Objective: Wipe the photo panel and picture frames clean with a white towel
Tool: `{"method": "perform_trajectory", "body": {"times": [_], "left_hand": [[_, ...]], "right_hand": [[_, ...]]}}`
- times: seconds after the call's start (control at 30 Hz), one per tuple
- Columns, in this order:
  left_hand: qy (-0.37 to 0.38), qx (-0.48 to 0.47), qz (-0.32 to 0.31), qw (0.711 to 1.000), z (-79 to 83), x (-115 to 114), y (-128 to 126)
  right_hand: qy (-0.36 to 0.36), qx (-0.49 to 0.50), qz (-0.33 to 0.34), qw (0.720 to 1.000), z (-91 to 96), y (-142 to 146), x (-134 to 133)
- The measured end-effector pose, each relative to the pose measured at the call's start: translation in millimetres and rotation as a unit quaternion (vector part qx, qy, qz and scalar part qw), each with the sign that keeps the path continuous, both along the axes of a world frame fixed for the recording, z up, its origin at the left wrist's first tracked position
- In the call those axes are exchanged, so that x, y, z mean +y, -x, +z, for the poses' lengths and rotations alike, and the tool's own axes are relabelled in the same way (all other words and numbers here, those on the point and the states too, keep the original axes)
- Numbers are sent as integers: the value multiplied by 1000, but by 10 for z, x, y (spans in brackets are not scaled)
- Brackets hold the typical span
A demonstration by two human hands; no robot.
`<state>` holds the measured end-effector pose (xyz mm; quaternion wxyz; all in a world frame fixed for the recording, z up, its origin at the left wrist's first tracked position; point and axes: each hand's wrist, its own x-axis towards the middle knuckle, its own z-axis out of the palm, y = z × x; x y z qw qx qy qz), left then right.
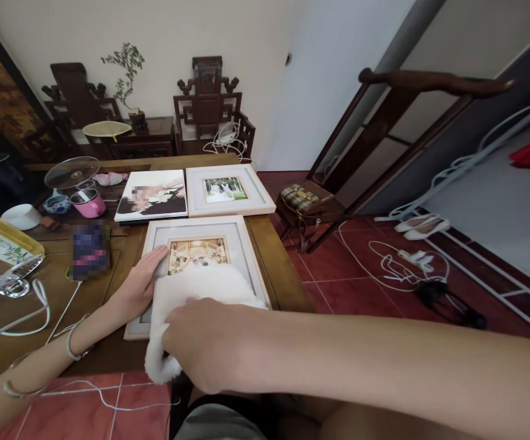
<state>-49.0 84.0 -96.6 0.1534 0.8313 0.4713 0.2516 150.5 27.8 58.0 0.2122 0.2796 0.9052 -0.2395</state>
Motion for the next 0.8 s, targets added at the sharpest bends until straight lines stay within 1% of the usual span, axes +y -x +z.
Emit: {"method": "perform_trajectory", "body": {"times": [0.1,0.17,0.23,0.3,0.33,0.4,0.47,0.57,0.7,0.8], "left_hand": [[1,-2,6,1000,-1,-8,-9],[5,2,6,1000,-3,-14,-11],[5,7,8,1000,-4,-17,-12],[4,9,12,1000,1,-18,-18],[4,8,12,1000,9,-17,-24],[11,4,13,1000,39,-15,-46],[17,-10,14,1000,83,-14,-78],[8,-45,21,999,147,-17,-119],[-7,-74,26,997,169,-23,-120],[-14,-84,20,996,151,-22,-107]], "right_hand": [[12,-56,-13,998,58,15,79],[-26,-67,-51,996,-4,9,206],[-105,-58,-78,990,-144,-12,384],[-192,-34,-98,976,-320,-36,592],[-222,-28,-106,969,-405,-43,695],[-258,-29,-108,960,-540,-35,868],[-267,-42,-94,958,-614,3,960],[-255,-54,-65,963,-623,89,917],[-220,-53,-38,973,-544,186,661],[-166,-50,5,985,-469,231,463]]}}
